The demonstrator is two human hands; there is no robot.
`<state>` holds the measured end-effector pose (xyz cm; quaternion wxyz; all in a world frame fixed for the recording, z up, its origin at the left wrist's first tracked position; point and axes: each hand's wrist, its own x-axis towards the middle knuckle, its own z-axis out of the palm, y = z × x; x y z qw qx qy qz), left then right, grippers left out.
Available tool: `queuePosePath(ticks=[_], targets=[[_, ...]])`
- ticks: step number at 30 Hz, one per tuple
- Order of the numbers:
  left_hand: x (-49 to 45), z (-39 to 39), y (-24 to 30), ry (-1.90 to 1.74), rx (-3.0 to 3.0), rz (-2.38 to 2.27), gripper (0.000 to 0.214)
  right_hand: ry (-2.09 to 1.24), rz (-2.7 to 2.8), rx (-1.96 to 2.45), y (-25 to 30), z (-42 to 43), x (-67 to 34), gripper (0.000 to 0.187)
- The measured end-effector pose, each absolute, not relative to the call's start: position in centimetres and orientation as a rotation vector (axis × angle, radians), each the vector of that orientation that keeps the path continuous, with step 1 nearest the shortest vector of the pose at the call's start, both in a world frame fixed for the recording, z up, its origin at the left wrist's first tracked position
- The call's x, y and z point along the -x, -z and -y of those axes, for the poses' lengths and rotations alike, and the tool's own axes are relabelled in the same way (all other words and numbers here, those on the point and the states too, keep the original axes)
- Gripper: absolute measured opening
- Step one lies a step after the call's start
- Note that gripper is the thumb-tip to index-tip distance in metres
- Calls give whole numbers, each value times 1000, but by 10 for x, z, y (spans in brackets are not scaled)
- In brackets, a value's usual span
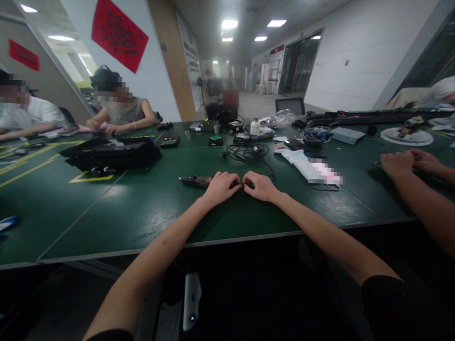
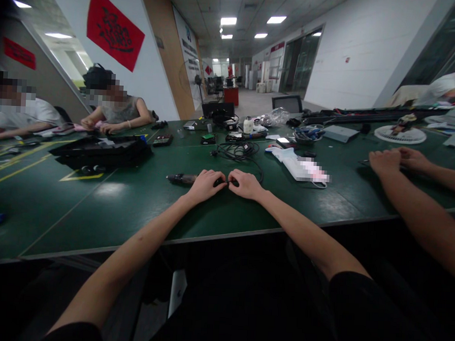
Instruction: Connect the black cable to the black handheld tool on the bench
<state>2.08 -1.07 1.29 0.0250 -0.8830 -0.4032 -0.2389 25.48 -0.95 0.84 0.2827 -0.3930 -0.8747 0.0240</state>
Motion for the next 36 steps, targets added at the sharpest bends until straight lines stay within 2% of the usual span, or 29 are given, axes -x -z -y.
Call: queuePosePath(ticks=[36], targets=[[-21,12,-14,715,2724,1219,16,-70,2342,1029,-9,10,-255,11]])
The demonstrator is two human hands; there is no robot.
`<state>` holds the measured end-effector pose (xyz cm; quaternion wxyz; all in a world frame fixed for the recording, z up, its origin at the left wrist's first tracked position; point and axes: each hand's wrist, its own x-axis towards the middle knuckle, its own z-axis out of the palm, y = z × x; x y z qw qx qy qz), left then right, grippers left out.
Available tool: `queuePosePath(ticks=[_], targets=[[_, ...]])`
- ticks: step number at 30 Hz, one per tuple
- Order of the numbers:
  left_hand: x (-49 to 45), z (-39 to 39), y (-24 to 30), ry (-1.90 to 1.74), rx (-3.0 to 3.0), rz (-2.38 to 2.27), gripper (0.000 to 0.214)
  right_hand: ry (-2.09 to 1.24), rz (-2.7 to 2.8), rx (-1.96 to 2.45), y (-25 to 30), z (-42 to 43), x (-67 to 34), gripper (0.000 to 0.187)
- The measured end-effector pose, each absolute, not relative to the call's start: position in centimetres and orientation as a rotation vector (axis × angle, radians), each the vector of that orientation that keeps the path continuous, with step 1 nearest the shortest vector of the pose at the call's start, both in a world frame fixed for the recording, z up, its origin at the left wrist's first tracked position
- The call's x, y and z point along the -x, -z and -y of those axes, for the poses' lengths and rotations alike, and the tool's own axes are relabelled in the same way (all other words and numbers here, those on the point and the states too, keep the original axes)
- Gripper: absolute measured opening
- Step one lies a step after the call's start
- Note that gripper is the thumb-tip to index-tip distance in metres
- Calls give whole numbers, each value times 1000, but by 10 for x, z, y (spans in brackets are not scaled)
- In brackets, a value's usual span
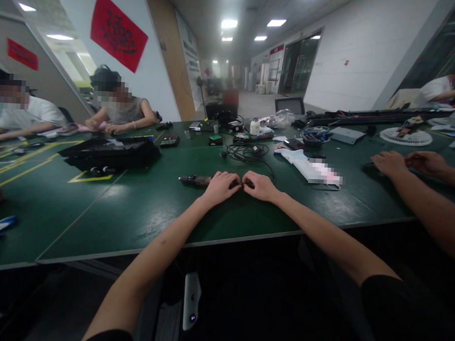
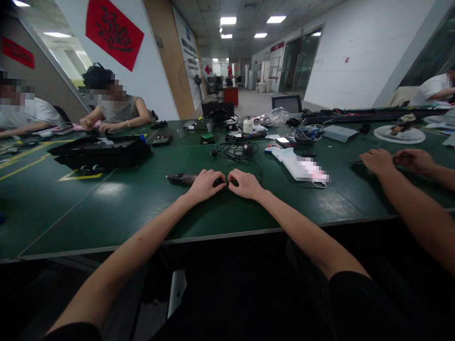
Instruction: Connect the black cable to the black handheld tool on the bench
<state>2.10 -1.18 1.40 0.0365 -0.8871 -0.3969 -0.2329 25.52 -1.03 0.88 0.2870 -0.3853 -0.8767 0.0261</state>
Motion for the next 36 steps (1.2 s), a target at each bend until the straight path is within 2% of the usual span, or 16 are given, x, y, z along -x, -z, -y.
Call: queuePosePath(ticks=[36], targets=[[-20,14,-17,695,2748,1225,17,-75,2340,1048,-8,10,-254,13]])
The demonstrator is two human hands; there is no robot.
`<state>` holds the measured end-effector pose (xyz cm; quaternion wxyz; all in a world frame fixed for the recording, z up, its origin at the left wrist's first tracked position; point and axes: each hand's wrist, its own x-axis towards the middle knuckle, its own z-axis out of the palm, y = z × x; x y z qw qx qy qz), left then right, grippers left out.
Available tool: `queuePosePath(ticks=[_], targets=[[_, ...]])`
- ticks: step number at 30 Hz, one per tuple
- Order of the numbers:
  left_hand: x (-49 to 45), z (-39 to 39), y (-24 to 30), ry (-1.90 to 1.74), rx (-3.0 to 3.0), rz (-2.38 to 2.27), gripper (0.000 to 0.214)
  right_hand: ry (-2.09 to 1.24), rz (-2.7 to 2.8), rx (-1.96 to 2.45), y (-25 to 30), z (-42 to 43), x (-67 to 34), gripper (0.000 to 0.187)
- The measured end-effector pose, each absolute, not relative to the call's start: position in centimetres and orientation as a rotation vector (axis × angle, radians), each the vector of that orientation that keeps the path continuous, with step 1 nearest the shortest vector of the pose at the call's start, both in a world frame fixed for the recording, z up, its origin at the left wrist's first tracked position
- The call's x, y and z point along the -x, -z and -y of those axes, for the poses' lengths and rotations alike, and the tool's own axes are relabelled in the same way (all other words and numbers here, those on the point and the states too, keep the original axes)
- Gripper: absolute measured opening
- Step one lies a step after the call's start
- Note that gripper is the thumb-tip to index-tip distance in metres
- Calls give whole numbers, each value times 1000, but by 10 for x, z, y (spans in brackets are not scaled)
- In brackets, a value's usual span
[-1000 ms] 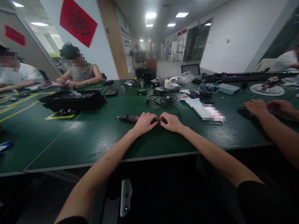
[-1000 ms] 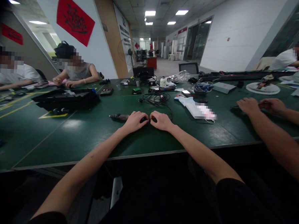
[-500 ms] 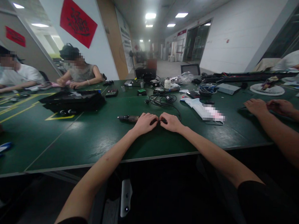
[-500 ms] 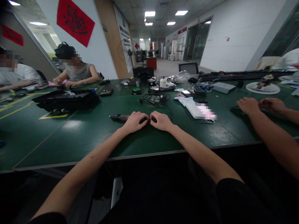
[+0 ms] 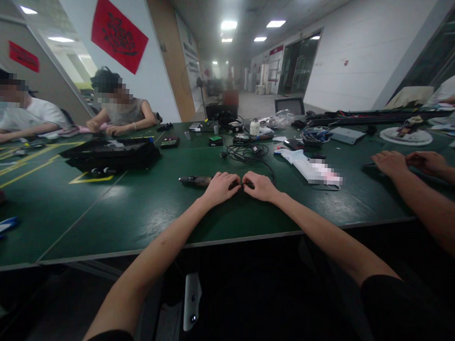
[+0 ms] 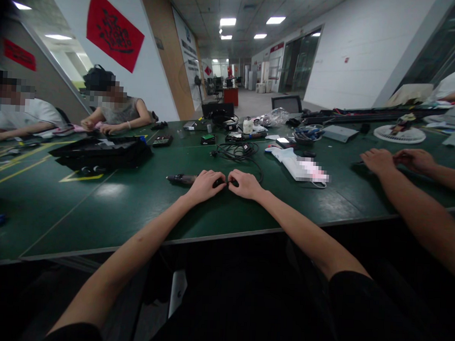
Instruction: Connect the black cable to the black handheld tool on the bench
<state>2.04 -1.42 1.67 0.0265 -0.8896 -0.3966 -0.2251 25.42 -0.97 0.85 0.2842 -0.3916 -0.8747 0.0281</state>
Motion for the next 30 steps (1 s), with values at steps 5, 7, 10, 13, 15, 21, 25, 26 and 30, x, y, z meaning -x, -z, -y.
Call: queuePosePath(ticks=[5,7,10,13,15,21,25,26,30], targets=[[-21,14,-16,698,2753,1214,15,-61,2341,1046,-7,8,-255,12],[-21,14,-15,714,2733,1239,15,-60,2343,1037,-7,9,-254,11],[-21,14,-15,700,2744,1228,17,-58,2339,1043,-7,9,-254,12],[-21,12,-15,669,2763,1212,16,-63,2337,1046,-8,9,-254,12],[-21,11,-14,669,2747,1222,16,-69,2340,1037,-8,9,-254,11],[-21,14,-15,684,2750,1217,18,-61,2334,1049,-8,10,-254,13],[-21,15,-16,672,2757,1188,18,-63,2340,1050,-9,10,-254,14],[-21,15,-16,672,2751,1191,18,-62,2341,1048,-9,10,-254,13],[-22,13,-14,676,2730,1209,17,-60,2347,1042,-9,10,-255,12]])
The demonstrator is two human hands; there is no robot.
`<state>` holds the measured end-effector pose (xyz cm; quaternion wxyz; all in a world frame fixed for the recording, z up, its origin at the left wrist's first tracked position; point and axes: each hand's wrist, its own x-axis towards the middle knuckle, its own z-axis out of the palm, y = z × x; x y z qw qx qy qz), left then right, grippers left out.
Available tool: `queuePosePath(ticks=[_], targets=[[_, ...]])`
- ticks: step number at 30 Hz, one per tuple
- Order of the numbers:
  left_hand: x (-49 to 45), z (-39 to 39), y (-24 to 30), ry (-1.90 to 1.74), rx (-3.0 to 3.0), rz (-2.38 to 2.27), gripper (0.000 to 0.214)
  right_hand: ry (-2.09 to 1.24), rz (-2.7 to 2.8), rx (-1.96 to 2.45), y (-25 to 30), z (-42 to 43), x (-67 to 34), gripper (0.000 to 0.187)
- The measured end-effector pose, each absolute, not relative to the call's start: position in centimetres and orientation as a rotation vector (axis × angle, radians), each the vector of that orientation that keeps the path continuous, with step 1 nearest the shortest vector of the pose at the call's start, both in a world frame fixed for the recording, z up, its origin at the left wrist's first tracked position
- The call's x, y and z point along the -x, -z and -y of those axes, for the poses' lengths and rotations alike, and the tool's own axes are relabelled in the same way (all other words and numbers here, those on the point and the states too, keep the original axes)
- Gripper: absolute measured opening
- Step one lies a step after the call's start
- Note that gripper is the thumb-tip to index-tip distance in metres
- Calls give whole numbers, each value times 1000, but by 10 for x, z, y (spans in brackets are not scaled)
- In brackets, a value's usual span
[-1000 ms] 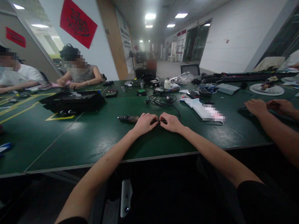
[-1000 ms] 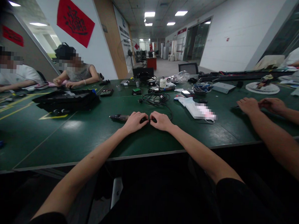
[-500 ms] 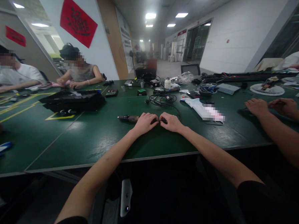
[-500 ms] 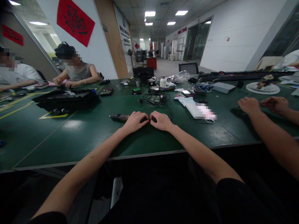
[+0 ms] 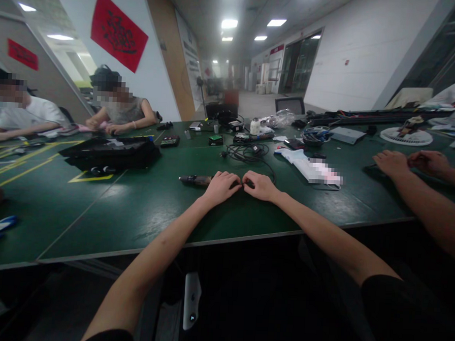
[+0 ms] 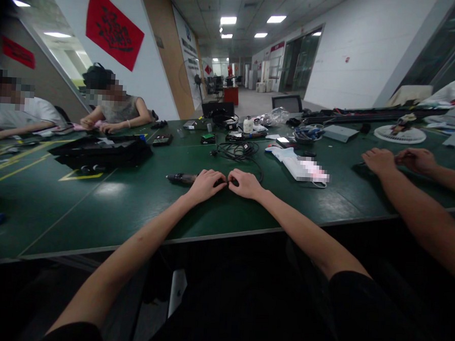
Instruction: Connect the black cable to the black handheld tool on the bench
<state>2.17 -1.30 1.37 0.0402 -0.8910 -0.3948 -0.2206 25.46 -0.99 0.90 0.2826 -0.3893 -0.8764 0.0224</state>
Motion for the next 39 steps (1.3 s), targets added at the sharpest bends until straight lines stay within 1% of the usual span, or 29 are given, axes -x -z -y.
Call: queuePosePath(ticks=[16,20,29,34,39], targets=[[-22,15,-14,699,2724,1209,15,-80,2351,1036,-10,11,-255,12],[-21,17,-17,683,2761,1188,18,-77,2350,1033,-10,11,-255,13],[-22,10,-11,662,2705,1194,17,-58,2342,1011,-7,11,-254,14],[-17,5,-11,661,2692,1246,18,-17,2358,966,-9,12,-254,21],[-5,-4,-11,658,2637,1323,17,23,2426,912,-8,8,-254,39]])
